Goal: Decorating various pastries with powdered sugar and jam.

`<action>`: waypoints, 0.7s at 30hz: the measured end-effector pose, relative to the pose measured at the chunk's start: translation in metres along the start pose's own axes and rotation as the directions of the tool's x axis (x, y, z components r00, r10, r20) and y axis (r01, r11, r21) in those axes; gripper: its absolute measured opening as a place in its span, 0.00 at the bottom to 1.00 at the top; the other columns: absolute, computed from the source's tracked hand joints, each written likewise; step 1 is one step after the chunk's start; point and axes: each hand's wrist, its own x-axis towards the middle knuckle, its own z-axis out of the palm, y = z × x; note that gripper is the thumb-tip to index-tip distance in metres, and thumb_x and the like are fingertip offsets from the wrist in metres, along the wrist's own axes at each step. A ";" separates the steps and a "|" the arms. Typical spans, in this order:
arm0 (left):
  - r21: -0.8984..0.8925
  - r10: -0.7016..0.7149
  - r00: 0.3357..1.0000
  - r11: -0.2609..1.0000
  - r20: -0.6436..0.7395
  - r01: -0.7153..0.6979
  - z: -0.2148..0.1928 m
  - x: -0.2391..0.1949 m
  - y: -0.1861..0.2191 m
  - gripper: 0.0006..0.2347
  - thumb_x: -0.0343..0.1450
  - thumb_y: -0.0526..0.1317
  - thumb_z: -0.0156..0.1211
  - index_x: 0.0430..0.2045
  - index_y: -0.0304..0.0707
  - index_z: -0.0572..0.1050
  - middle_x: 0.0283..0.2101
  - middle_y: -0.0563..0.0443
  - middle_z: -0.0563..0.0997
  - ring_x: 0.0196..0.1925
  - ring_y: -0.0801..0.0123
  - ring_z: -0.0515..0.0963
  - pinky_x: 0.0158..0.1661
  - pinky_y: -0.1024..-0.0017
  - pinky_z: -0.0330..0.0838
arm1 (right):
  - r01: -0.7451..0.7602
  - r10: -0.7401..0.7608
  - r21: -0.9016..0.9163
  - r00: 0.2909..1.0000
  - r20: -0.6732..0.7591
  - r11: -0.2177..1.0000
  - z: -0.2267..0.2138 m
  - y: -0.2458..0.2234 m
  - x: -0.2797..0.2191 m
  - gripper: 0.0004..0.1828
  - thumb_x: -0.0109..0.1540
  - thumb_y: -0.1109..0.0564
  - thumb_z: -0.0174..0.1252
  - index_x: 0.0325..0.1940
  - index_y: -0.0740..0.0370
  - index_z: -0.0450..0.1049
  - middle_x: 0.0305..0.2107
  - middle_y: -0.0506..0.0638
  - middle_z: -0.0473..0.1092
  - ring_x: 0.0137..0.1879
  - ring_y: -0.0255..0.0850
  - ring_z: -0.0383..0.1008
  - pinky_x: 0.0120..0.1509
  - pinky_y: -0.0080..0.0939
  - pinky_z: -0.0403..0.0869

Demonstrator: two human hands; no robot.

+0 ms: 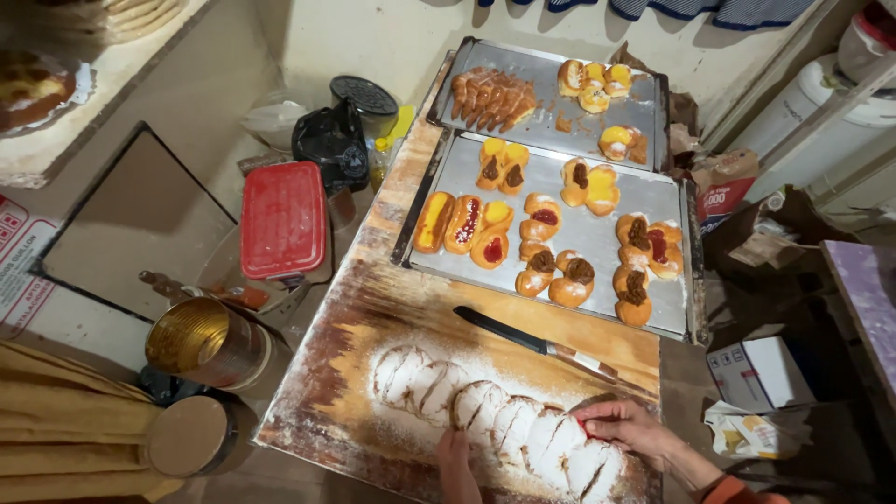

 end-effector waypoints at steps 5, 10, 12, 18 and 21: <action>-0.055 -0.225 0.974 0.973 -0.038 0.223 0.012 -0.002 0.010 0.18 0.72 0.52 0.51 0.40 0.38 0.80 0.30 0.55 0.77 0.32 0.71 0.72 0.35 0.70 0.64 | 0.012 -0.013 0.027 1.000 0.026 1.000 -0.001 0.000 0.004 0.17 0.61 0.60 0.65 0.55 0.62 0.82 0.34 0.44 0.81 0.35 0.26 0.74 0.30 0.25 0.64; -0.076 -0.218 0.975 0.974 -0.052 0.214 0.009 0.016 -0.013 0.16 0.72 0.54 0.52 0.39 0.43 0.80 0.28 0.57 0.74 0.30 0.72 0.70 0.34 0.69 0.63 | -0.010 0.010 -0.003 1.000 -0.006 1.000 -0.002 0.000 0.003 0.17 0.60 0.60 0.66 0.54 0.61 0.83 0.33 0.44 0.79 0.32 0.25 0.70 0.27 0.26 0.58; -0.029 -0.239 0.971 0.971 -0.009 0.239 0.017 0.018 -0.002 0.17 0.72 0.53 0.51 0.36 0.39 0.78 0.30 0.53 0.74 0.30 0.69 0.71 0.33 0.64 0.64 | 0.000 0.000 -0.034 1.000 -0.004 0.999 -0.001 -0.003 0.001 0.17 0.60 0.59 0.66 0.54 0.60 0.84 0.32 0.44 0.79 0.29 0.27 0.67 0.26 0.28 0.59; -0.038 -0.263 0.961 0.965 -0.089 0.261 0.015 -0.017 0.027 0.18 0.75 0.53 0.53 0.48 0.36 0.68 0.40 0.45 0.71 0.37 0.64 0.72 0.42 0.57 0.72 | 0.004 -0.004 0.015 1.000 0.001 1.000 -0.003 0.007 0.004 0.17 0.60 0.61 0.65 0.54 0.62 0.83 0.35 0.43 0.80 0.34 0.26 0.73 0.29 0.26 0.62; -0.023 -0.325 0.942 0.946 -0.086 0.324 0.032 -0.036 0.066 0.21 0.73 0.54 0.55 0.57 0.44 0.70 0.47 0.47 0.77 0.44 0.62 0.77 0.45 0.58 0.72 | 0.041 -0.042 0.013 0.998 0.048 0.999 -0.002 0.006 0.001 0.18 0.61 0.59 0.65 0.55 0.61 0.83 0.33 0.43 0.80 0.31 0.25 0.69 0.27 0.26 0.59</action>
